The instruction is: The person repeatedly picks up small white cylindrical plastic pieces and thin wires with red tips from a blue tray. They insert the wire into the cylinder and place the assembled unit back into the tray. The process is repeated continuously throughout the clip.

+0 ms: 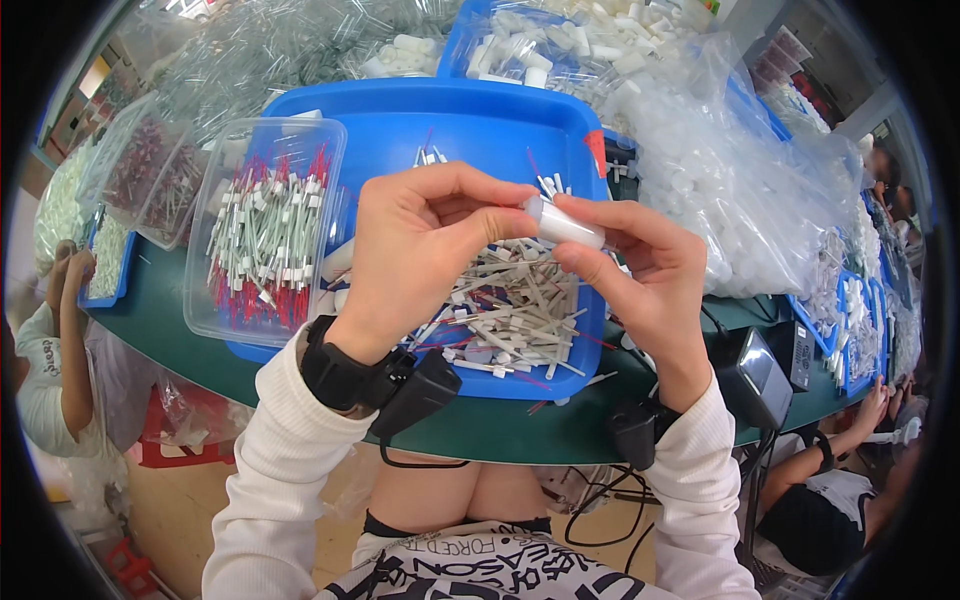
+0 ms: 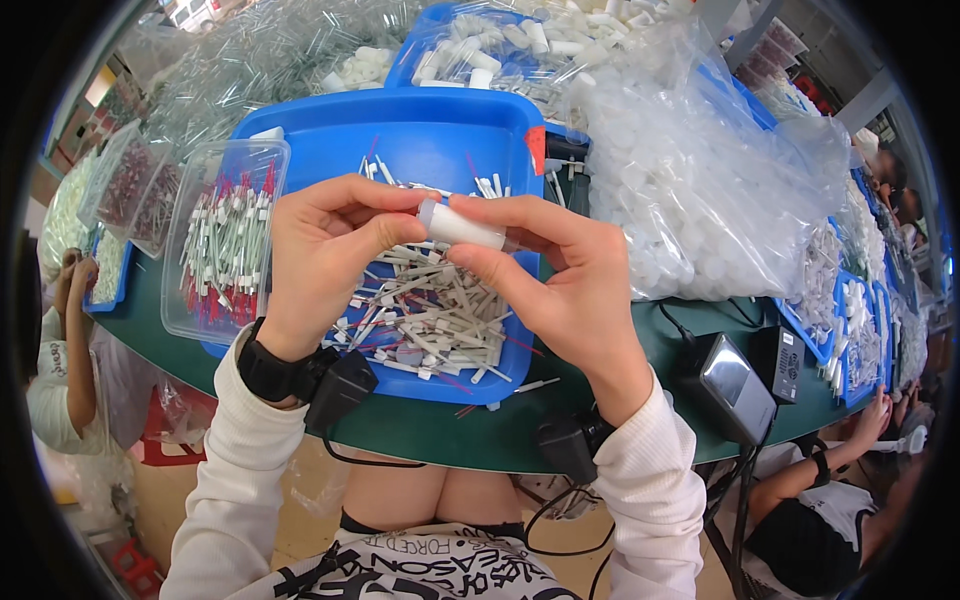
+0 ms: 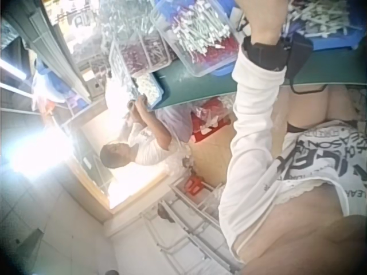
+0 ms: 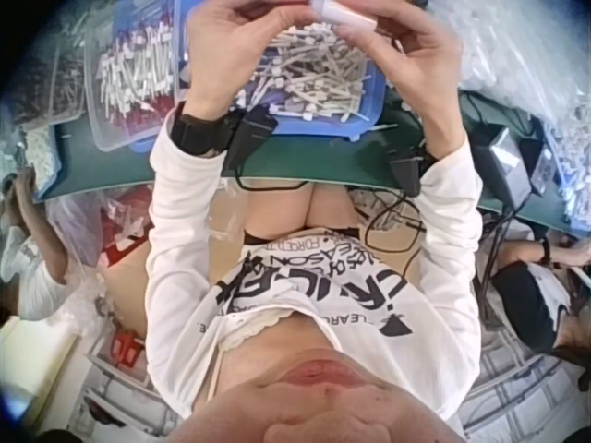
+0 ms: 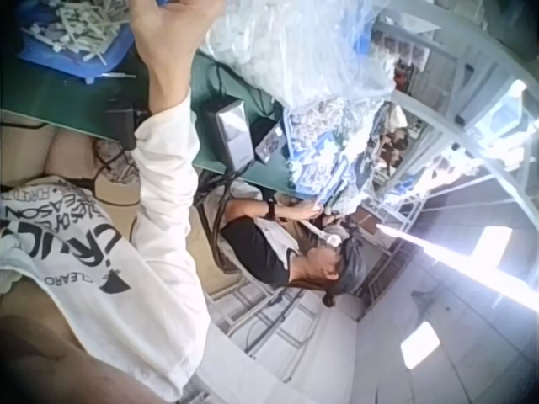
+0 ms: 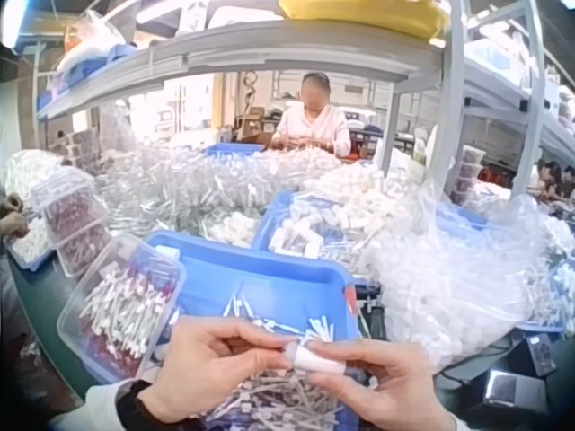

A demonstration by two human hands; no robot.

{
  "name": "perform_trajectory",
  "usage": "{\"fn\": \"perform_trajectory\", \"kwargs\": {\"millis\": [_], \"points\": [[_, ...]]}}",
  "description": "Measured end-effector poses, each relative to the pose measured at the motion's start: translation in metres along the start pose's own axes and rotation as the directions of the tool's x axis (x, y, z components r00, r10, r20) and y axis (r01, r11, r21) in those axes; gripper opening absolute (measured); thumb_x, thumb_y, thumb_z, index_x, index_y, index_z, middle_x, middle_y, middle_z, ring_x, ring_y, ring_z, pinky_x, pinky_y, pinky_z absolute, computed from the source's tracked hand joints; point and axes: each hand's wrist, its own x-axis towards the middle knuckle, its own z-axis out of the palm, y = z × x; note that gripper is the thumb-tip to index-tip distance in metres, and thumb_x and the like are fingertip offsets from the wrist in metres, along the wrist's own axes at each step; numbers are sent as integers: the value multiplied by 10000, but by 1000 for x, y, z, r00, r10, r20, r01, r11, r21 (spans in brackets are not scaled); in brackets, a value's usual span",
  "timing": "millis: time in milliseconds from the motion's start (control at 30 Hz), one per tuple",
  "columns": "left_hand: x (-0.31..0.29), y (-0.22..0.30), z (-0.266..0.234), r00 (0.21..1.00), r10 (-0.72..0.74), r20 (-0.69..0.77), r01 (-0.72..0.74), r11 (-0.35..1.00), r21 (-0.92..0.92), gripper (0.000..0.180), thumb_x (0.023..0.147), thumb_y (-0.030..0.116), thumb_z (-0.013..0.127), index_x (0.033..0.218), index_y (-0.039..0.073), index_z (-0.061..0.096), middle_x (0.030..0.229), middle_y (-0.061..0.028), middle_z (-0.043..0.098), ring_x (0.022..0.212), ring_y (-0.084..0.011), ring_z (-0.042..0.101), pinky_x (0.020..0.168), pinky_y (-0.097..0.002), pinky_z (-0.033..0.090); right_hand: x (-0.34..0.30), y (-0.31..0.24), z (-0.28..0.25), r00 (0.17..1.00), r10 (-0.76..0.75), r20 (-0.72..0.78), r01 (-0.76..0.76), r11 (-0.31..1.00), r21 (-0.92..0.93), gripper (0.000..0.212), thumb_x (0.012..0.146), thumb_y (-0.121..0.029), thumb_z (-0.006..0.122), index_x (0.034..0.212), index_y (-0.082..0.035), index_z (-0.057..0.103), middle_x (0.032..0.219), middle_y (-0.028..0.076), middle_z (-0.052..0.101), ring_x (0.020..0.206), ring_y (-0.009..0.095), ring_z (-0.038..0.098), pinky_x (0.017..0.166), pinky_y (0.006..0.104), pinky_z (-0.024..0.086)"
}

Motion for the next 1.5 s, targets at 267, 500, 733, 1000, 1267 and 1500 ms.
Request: {"fn": "perform_trajectory", "kwargs": {"millis": [267,500,733,1000,1267,1500], "points": [[0,3,-2,999,3,53,-6,998,56,165,737,-83,635,898,-46,634,903,-144,643,817,-152,616,740,-246,511,-3,1,10,991,-2,-134,2,1000,0,258,741,-21,681,994,13,638,914,88,660,796,131,620,700,248,500],[-4,5,-1,996,81,45,-84,994,71,128,717,-77,638,843,-56,642,828,-122,654,770,-159,635,720,-254,515,-1,1,5,969,-231,-87,204,947,-247,263,692,1,696,951,-28,661,865,94,669,764,153,640,680,235,498],[-3,1,-3,977,176,121,-178,984,5,199,717,-140,605,902,-69,607,953,-182,623,896,-224,612,761,-297,529,4,-5,2,894,-444,-54,386,826,-410,253,657,30,702,899,-32,664,859,108,665,758,206,654,661,266,515],[-2,6,-7,951,263,161,-278,957,77,252,691,-113,651,936,-61,619,913,-156,623,820,-182,605,725,-266,505,1,-5,10,863,-492,-110,408,810,-422,261,651,34,702,903,-20,658,844,106,665,740,211,649,660,270,515],[-5,7,-2,961,232,151,-251,960,122,245,708,-117,632,945,-51,630,973,-174,621,852,-191,604,727,-268,507,2,-1,11,855,-504,-127,424,817,-390,268,654,57,688,909,-19,655,836,108,662,738,210,646,645,266,510],[-2,-2,0,937,321,141,-326,945,16,255,719,-141,599,957,-51,602,1048,-195,581,931,-223,588,763,-289,519,7,-7,8,896,-435,-91,408,886,-222,288,695,33,683,973,6,618,887,103,646,811,192,635,702,262,501]]}}
